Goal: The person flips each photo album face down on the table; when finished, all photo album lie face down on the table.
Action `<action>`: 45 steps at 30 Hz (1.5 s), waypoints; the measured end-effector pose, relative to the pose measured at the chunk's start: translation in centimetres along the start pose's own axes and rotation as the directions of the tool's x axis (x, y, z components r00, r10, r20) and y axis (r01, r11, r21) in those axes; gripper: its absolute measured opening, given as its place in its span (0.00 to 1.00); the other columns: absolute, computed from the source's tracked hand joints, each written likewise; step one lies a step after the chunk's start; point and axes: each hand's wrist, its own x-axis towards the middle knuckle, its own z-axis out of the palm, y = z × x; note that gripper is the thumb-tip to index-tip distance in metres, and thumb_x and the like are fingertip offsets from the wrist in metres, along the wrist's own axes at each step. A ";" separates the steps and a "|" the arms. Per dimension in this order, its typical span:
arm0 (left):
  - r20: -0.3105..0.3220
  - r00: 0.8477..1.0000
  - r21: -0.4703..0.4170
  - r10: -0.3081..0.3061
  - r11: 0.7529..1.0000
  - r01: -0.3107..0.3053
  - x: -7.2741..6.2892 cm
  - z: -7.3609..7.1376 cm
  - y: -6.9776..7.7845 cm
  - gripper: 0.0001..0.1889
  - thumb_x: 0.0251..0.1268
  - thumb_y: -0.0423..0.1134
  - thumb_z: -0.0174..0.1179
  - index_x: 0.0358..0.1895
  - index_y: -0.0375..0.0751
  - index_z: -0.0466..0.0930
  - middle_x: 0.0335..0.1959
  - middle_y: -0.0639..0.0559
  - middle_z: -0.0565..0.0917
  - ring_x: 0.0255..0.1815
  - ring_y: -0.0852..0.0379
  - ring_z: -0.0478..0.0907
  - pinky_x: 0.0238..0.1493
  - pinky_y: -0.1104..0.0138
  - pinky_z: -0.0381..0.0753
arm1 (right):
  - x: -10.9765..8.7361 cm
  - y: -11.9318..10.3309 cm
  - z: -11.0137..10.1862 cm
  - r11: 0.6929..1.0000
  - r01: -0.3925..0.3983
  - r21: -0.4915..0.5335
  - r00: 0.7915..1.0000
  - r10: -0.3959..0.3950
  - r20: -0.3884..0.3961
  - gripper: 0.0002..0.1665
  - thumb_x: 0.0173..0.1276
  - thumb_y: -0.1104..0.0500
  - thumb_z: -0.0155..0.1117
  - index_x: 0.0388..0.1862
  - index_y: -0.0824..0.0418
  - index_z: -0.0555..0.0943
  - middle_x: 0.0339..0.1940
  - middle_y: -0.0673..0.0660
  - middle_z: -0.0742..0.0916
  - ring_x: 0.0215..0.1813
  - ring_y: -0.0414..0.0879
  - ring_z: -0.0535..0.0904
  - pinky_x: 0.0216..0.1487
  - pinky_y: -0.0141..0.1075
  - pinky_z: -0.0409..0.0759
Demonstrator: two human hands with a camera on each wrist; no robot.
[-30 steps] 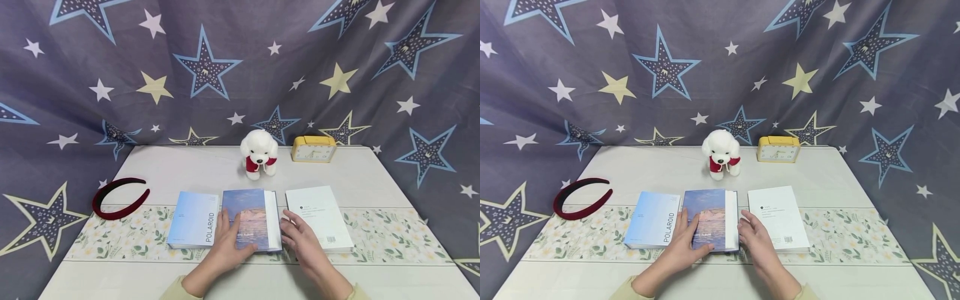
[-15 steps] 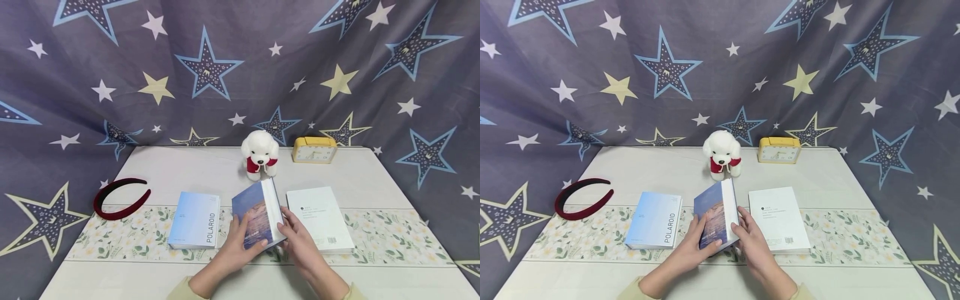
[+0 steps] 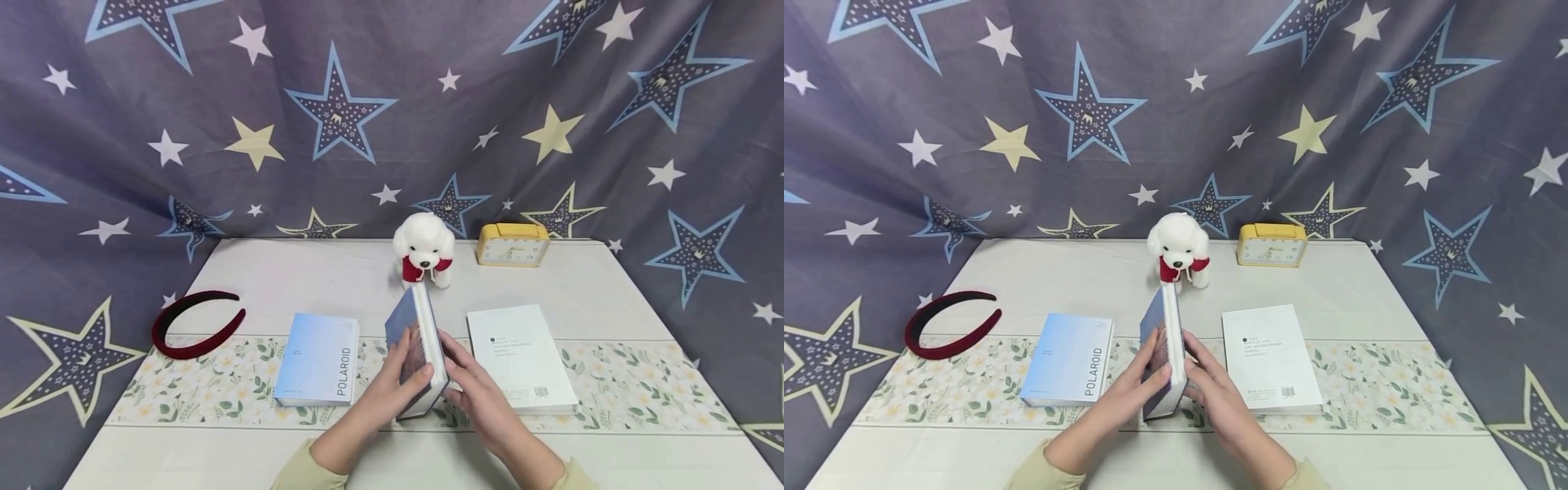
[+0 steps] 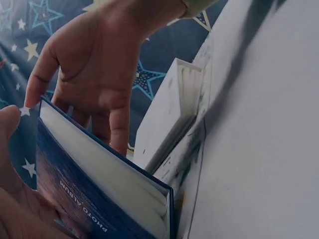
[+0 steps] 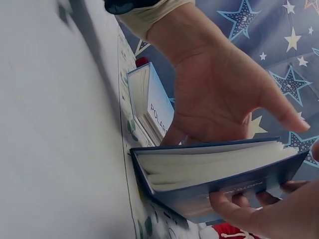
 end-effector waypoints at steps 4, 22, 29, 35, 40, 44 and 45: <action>0.027 0.999 -0.068 0.017 0.998 -0.015 0.0 -0.2 0.1 0.45 0.69 0.60 0.52 0.80 0.50 0.38 0.79 0.42 0.42 0.78 0.38 0.38 0.68 0.34 0.42 | 0.1 0.0 0.2 0.999 0.030 -0.045 0.999 -0.028 0.035 0.29 0.81 0.49 0.39 0.79 0.46 0.56 0.79 0.55 0.57 0.77 0.56 0.53 0.71 0.57 0.57; -0.010 0.994 -0.333 0.109 0.937 -0.106 -0.2 -1.3 0.3 0.48 0.63 0.36 0.58 0.79 0.41 0.34 0.77 0.33 0.47 0.72 0.38 0.59 0.67 0.55 0.64 | 1.4 1.8 0.0 0.902 0.251 -0.350 0.964 -0.201 0.174 0.31 0.76 0.58 0.53 0.76 0.50 0.63 0.80 0.56 0.56 0.79 0.59 0.45 0.68 0.61 0.59; -0.086 0.983 -0.369 0.161 0.912 -0.181 -0.8 -1.9 0.1 0.48 0.59 0.27 0.54 0.79 0.41 0.34 0.78 0.38 0.44 0.74 0.38 0.54 0.63 0.63 0.68 | 1.9 2.7 -0.4 0.871 0.224 -0.436 0.974 -0.185 0.131 0.39 0.70 0.56 0.63 0.77 0.55 0.61 0.79 0.65 0.51 0.78 0.65 0.42 0.67 0.66 0.55; -0.085 0.987 -0.431 0.134 0.888 -0.157 -1.0 -2.6 -0.4 0.47 0.57 0.20 0.46 0.79 0.40 0.33 0.79 0.42 0.42 0.72 0.38 0.60 0.46 0.71 0.81 | 2.0 3.3 -0.9 0.859 0.054 -0.510 0.997 -0.077 -0.026 0.54 0.62 0.50 0.71 0.79 0.60 0.52 0.77 0.70 0.57 0.75 0.65 0.53 0.70 0.61 0.54; -0.061 0.994 -0.389 0.093 0.915 -0.109 -1.0 -3.1 -0.8 0.46 0.56 0.18 0.44 0.79 0.42 0.35 0.78 0.39 0.48 0.51 0.50 0.76 0.28 0.75 0.73 | 2.0 3.1 -1.1 0.868 0.017 -0.497 0.997 -0.054 -0.060 0.56 0.61 0.52 0.72 0.79 0.61 0.50 0.74 0.69 0.63 0.70 0.63 0.65 0.66 0.56 0.66; -0.034 0.997 -0.349 0.071 0.934 -0.079 -0.8 -3.3 -1.1 0.46 0.57 0.18 0.43 0.79 0.44 0.36 0.76 0.36 0.53 0.40 0.53 0.75 0.23 0.74 0.66 | 1.8 3.0 -1.2 0.851 -0.014 -0.525 0.996 -0.037 -0.085 0.56 0.62 0.52 0.72 0.79 0.62 0.49 0.74 0.70 0.64 0.69 0.65 0.65 0.66 0.57 0.67; -0.027 0.997 -0.342 0.069 0.937 -0.074 -0.8 -3.4 -1.3 0.46 0.57 0.18 0.42 0.79 0.43 0.35 0.77 0.36 0.53 0.44 0.51 0.77 0.26 0.74 0.70 | 1.7 2.9 -1.2 0.841 -0.024 -0.541 0.995 -0.034 -0.096 0.57 0.61 0.51 0.72 0.79 0.62 0.49 0.74 0.71 0.64 0.69 0.66 0.65 0.66 0.57 0.66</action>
